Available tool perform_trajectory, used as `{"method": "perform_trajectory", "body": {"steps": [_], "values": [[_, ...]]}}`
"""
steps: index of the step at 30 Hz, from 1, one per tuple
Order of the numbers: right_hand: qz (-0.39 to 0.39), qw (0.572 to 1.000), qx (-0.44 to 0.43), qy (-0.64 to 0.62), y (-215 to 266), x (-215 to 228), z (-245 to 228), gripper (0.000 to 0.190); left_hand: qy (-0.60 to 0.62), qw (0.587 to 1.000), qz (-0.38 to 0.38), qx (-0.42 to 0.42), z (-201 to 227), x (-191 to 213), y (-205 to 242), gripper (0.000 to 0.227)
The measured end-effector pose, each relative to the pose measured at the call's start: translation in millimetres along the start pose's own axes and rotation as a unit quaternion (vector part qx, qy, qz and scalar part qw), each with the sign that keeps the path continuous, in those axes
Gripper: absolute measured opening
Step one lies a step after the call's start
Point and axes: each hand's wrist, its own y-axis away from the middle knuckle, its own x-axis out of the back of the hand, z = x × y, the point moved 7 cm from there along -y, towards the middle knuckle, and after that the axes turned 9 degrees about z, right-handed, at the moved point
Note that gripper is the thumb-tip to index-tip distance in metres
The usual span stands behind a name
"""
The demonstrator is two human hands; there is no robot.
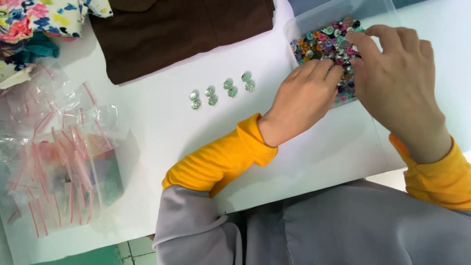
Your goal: Sorting small colored buttons from a mixed container into separate plastic bags by color.
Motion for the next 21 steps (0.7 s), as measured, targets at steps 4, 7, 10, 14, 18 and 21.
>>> {"method": "perform_trajectory", "body": {"steps": [4, 7, 10, 14, 18, 21], "values": [[-0.162, 0.985, 0.016, -0.062, 10.1, -39.9, 12.2, 0.067, -0.092, 0.993, -0.067, -0.018, -8.4, -68.7, 1.1, 0.033], [-0.285, 0.893, -0.08, -0.339, 4.7, -56.8, 13.2, 0.074, -0.056, 0.979, -0.19, 0.037, -27.1, -111.5, 15.7, 0.024], [-0.349, 0.853, -0.119, -0.369, 11.1, -85.3, 17.3, 0.089, -0.088, 0.945, -0.309, 0.061, -34.7, -121.9, 25.2, 0.036], [-0.316, 0.879, -0.073, -0.35, 10.4, -105.5, 11.2, 0.098, -0.115, 0.937, -0.326, 0.054, -35.9, -127.0, 28.8, 0.05], [-0.331, 0.869, -0.112, -0.35, 4.5, -105.6, 9.6, 0.081, -0.101, 0.931, -0.346, 0.056, -37.4, -129.5, 31.1, 0.048], [-0.312, 0.871, -0.114, -0.361, 5.6, -107.7, 8.9, 0.076, -0.064, 0.929, -0.358, 0.073, -36.4, -126.1, 28.3, 0.039]]}}
